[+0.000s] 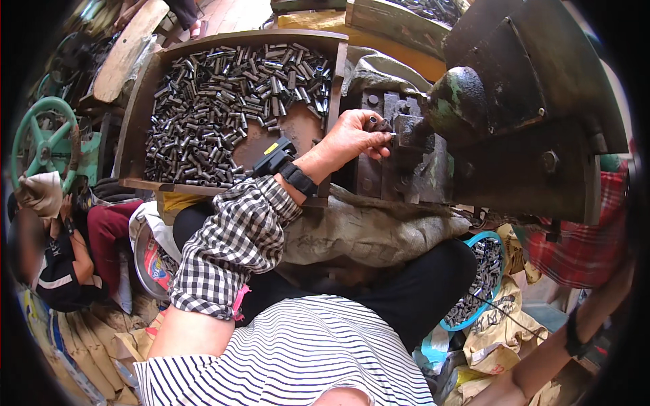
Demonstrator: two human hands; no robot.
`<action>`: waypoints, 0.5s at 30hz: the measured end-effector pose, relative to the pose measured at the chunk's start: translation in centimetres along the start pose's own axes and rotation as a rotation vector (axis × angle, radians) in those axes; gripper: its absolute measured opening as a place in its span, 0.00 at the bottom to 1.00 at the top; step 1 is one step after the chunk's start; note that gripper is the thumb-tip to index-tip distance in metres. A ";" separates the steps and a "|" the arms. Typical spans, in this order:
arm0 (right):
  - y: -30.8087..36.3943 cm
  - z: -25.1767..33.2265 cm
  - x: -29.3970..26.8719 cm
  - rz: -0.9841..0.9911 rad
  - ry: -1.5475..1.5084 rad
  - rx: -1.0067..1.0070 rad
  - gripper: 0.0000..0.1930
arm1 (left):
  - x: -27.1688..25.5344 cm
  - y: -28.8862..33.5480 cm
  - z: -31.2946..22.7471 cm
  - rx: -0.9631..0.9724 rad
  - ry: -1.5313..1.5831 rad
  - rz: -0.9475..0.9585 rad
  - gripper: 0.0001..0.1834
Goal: Manually assembling small metal components and inserting them into a specialized machine.
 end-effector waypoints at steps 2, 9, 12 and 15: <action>4.8 -0.8 -0.4 0.159 0.689 -0.550 0.26 | 0.6 -0.5 -0.1 0.031 -0.041 0.008 0.08; 11.9 -4.0 5.6 -0.125 0.294 -0.255 0.34 | 1.0 0.5 -1.5 0.110 -0.334 -0.152 0.04; 8.6 -4.7 3.6 -0.202 -0.288 0.115 0.34 | -0.2 0.9 -1.4 0.014 -0.378 -0.100 0.08; 4.8 -0.7 2.4 -0.147 -0.143 0.106 0.33 | -1.0 1.5 -2.2 -0.036 -0.602 -0.166 0.12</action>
Point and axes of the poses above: each hand's wrist, its own y-axis away from the middle knuckle, its own x-axis out of the palm, z = x × y, the point moved 8 cm from there along -y, towards the middle knuckle, and after that the axes turned 5 degrees about -x, right-handed, at the moved point
